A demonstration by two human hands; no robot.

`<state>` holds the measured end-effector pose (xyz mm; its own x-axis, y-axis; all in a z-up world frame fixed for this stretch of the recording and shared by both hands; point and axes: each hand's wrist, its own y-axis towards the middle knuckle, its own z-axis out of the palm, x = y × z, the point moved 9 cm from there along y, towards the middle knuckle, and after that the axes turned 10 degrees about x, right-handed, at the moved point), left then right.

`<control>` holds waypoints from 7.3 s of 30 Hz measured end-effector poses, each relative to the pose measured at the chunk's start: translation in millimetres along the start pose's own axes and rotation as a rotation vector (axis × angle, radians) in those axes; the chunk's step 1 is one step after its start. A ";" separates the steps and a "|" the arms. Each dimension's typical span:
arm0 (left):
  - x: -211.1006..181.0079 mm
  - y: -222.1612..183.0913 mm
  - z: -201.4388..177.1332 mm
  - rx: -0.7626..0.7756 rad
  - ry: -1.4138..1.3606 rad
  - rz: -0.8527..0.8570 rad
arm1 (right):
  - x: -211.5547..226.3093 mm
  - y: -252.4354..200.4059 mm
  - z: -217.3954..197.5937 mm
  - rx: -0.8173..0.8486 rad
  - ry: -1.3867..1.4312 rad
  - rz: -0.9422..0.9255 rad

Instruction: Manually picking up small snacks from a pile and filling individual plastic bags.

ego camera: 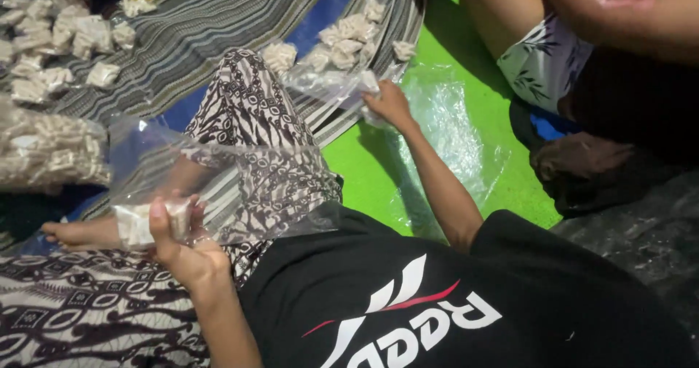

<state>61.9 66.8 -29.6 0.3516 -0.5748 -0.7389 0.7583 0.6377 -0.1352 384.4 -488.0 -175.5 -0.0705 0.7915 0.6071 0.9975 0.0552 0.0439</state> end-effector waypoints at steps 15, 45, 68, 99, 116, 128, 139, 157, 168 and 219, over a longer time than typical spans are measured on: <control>-10.9 -14.6 14.3 -0.002 0.015 -0.033 | -87.3 -125.0 -139.0 -0.801 1.139 0.471; -6.1 -9.0 17.4 0.009 0.009 -0.021 | 19.8 -171.2 -155.7 -1.059 0.897 0.015; 13.3 10.5 -13.6 0.020 -0.045 0.019 | 111.6 -183.7 43.9 0.066 1.010 0.313; -20.6 -24.5 45.9 0.081 0.056 0.151 | 141.0 -187.7 -52.7 0.244 0.908 -0.213; 0.3 -14.6 40.2 0.127 -0.053 0.017 | 184.5 -231.2 -48.1 0.726 1.032 -0.119; 11.1 -7.1 39.0 0.176 -0.175 0.015 | 265.1 -240.4 -48.2 0.827 0.848 -0.133; 46.2 -12.9 58.7 0.283 -0.227 -0.094 | 350.7 -212.2 -57.7 0.850 1.016 -0.754; 47.1 -34.2 88.7 0.493 -0.065 -0.324 | 383.6 -163.2 -75.1 0.710 0.794 -0.686; 32.4 -53.4 104.5 0.905 0.522 -0.314 | 376.6 -182.9 -103.5 0.841 0.589 -0.843; 26.8 -32.0 82.0 0.485 -0.234 -0.291 | 57.9 -159.5 -57.7 0.454 -0.006 -0.167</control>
<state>92.1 -11.0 9.1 0.1620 -0.8230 -0.5444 0.9855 0.1631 0.0467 221.2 -486.1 -101.6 -0.2310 0.7523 0.6169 0.8722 0.4411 -0.2113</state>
